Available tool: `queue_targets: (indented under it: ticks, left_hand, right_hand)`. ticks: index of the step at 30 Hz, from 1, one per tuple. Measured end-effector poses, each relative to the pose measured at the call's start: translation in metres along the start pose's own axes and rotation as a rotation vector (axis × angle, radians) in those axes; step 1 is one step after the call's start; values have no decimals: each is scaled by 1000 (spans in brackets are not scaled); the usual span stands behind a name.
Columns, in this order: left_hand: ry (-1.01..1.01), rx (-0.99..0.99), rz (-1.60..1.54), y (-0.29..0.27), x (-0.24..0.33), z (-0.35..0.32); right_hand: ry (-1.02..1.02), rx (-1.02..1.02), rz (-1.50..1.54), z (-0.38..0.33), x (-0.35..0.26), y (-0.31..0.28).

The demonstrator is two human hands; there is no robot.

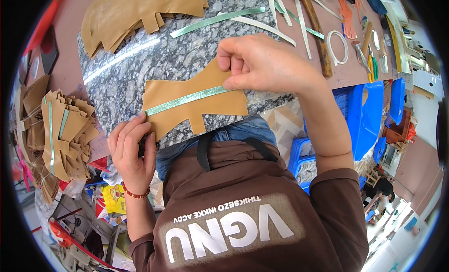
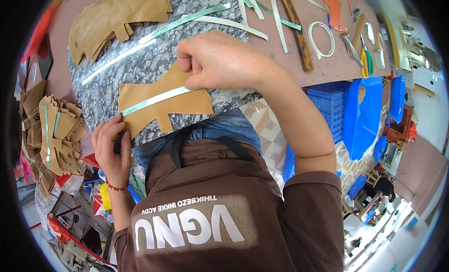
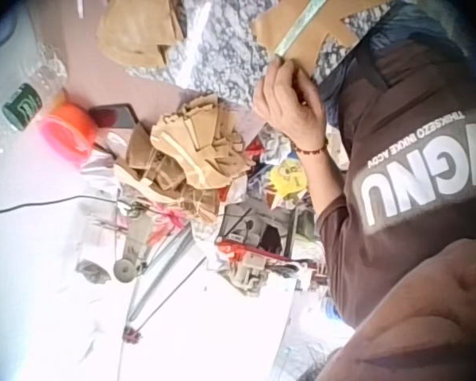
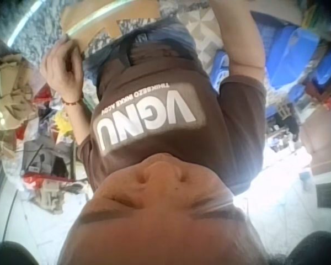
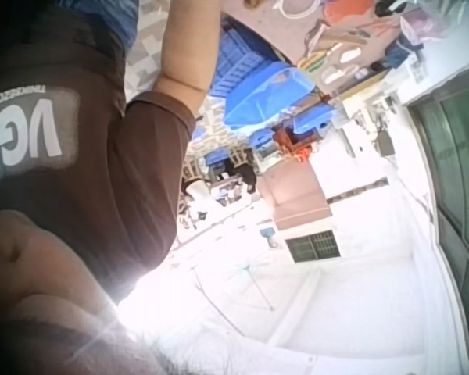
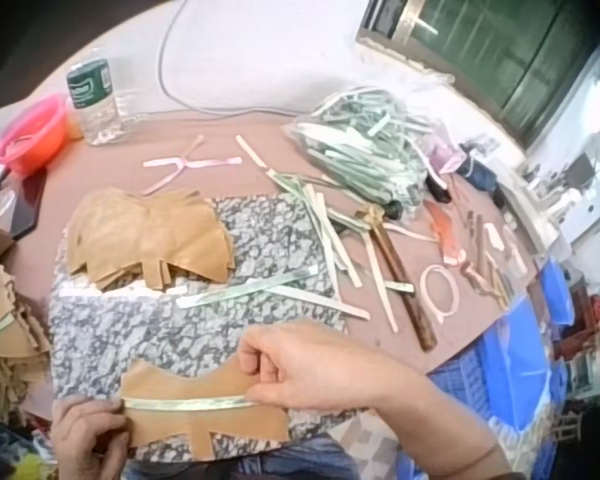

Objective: Applying adhesive strips and small decorative elements to leather shoe components.

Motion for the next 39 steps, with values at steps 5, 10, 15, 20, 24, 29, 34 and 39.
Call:
queue_targets:
  ticks: [5,10,15,20,24,29,34,39]
  left_hand:
    - [-4,-3,1,0,0,-1]
    - [3,-7,3,-3,6,4]
    - [0,-44,-69,-4,25,29]
    - [98,7,-150,26,65,61]
    - [-3,-104,-49,40,71,68]
    - [40,-108,-112,45,65,61]
    - [66,-61,-118,44,65,58]
    - [-36,-84,-143,45,68,64]
  right_hand:
    - [-26,20,12,-1,1,2]
    - [-18,118,-216,-11,-2,0]
    - [-16,251,-204,-36,11,-11]
    - [105,461,94,-56,20,-8]
    - [75,507,50,-62,18,3]
    - [26,572,19,-60,11,13]
    - [-36,605,41,-53,7,18]
    - [-115,638,-73,-46,4,24]
Point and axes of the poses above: each hand's wrist, its own z-axis towards the middle knuckle, its own y-axis out of the palm, x = y × z, the point moved 4 cm from there along z, towards the middle knuckle, and after that the axes turned 13 degrees about -y, right-handed, at the moved point
